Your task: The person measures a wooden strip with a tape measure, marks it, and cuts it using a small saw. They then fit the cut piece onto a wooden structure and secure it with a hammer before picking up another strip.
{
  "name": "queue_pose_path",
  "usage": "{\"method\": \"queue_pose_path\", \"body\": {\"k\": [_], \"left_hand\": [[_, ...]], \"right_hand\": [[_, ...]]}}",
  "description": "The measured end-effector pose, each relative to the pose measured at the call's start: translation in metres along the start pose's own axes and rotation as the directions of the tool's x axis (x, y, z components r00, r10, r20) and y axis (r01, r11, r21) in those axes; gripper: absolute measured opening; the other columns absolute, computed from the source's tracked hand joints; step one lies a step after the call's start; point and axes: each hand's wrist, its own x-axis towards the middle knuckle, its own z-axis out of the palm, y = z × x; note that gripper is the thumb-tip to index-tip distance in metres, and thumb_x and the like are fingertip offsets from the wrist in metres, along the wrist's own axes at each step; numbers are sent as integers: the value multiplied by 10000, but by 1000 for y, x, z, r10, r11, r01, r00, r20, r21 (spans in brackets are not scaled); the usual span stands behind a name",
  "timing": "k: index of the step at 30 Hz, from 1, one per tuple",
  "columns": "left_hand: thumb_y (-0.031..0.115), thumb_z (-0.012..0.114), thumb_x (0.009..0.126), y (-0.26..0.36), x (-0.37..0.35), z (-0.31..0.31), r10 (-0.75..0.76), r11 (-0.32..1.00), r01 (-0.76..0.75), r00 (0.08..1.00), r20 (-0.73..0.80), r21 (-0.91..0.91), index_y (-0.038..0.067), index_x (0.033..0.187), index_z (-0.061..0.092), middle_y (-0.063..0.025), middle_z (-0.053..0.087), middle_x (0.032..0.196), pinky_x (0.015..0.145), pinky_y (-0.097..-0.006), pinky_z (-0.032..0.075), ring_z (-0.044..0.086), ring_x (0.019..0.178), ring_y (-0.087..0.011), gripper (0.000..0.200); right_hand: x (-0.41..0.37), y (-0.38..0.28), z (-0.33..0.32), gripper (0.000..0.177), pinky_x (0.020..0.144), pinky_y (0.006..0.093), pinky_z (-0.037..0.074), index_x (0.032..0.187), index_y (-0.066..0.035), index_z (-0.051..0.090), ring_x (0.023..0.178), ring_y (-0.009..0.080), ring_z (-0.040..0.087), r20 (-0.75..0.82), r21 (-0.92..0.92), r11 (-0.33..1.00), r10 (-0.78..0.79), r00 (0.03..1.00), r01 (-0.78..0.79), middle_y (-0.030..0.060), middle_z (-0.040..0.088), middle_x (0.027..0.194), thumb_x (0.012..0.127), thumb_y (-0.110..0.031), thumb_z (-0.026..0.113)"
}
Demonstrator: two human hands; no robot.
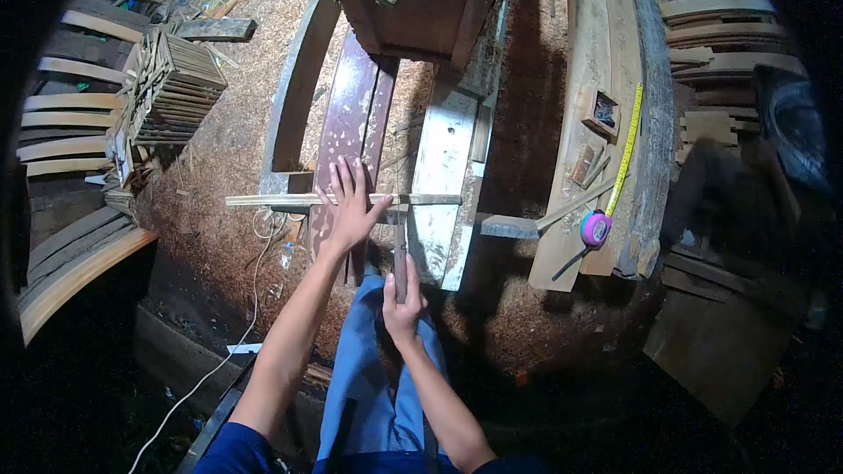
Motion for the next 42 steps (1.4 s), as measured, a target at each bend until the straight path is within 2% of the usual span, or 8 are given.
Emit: {"method": "queue_pose_path", "body": {"k": [12,14,20,21,23,37,39,42], "left_hand": [[805,488,913,-9,12,6,14,1000,-15,1000,-16,-23,35,1666,45,-241,-93,1730,1148,-738,-157,-166,1597,-378,1165],[786,511,905,-8,14,7,-5,1000,5,1000,-9,-19,33,1665,64,-242,-91,1730,1149,-750,-136,-144,1599,-391,1159],[762,527,914,-2,14,0,-32,999,33,998,55,-31,9,1657,35,-254,-118,1723,1152,-743,-150,-178,1592,-392,1166],[761,525,916,-3,15,0,-56,998,59,993,99,-28,12,1657,25,-255,-128,1721,1150,-741,-157,-192,1589,-391,1166],[760,524,918,-4,15,1,-46,999,48,995,89,-24,12,1656,14,-262,-140,1717,1140,-744,-170,-203,1586,-393,1168],[745,547,916,-1,23,0,-100,993,111,975,199,-43,1,1650,-17,-286,-193,1697,1115,-749,-205,-257,1564,-413,1188],[738,554,917,-2,20,0,-101,992,115,969,224,-49,1,1649,-25,-287,-197,1696,1112,-748,-211,-263,1563,-409,1189],[723,566,918,-3,26,-2,-107,992,120,969,223,-48,3,1648,-42,-288,-204,1694,1107,-747,-220,-276,1559,-403,1193]], "right_hand": [[-13,-15,-5,525,798,398,589,1500,-14,492,922,310,768,88,-30,998,61,994,-58,225,739,1104,1023,-178,637],[-15,-26,-5,555,1043,376,495,1535,31,440,1228,263,643,165,91,961,245,955,-262,219,609,1426,1056,-208,589],[-5,-55,-9,568,1070,380,478,1544,30,430,1306,254,606,238,-17,894,438,867,-447,231,583,1466,1062,-226,588],[-5,-57,-7,568,1070,380,478,1544,30,430,1306,254,606,237,-17,894,439,867,-448,231,583,1466,1062,-226,588],[-6,-62,-3,536,820,418,581,1524,-7,461,990,352,759,84,-84,979,192,978,-185,282,710,1157,1041,-185,611],[23,-90,-4,468,901,408,563,1446,33,541,1127,340,725,13,-48,981,187,982,-186,299,709,1193,1041,-190,618],[28,-92,5,473,892,406,566,1449,17,547,1104,316,738,23,-193,967,176,984,-169,293,716,1178,1026,-175,638],[7,-103,-12,450,1010,381,515,1433,53,551,1197,279,690,61,-6,948,319,946,-319,273,683,1305,1042,-158,620]]}}
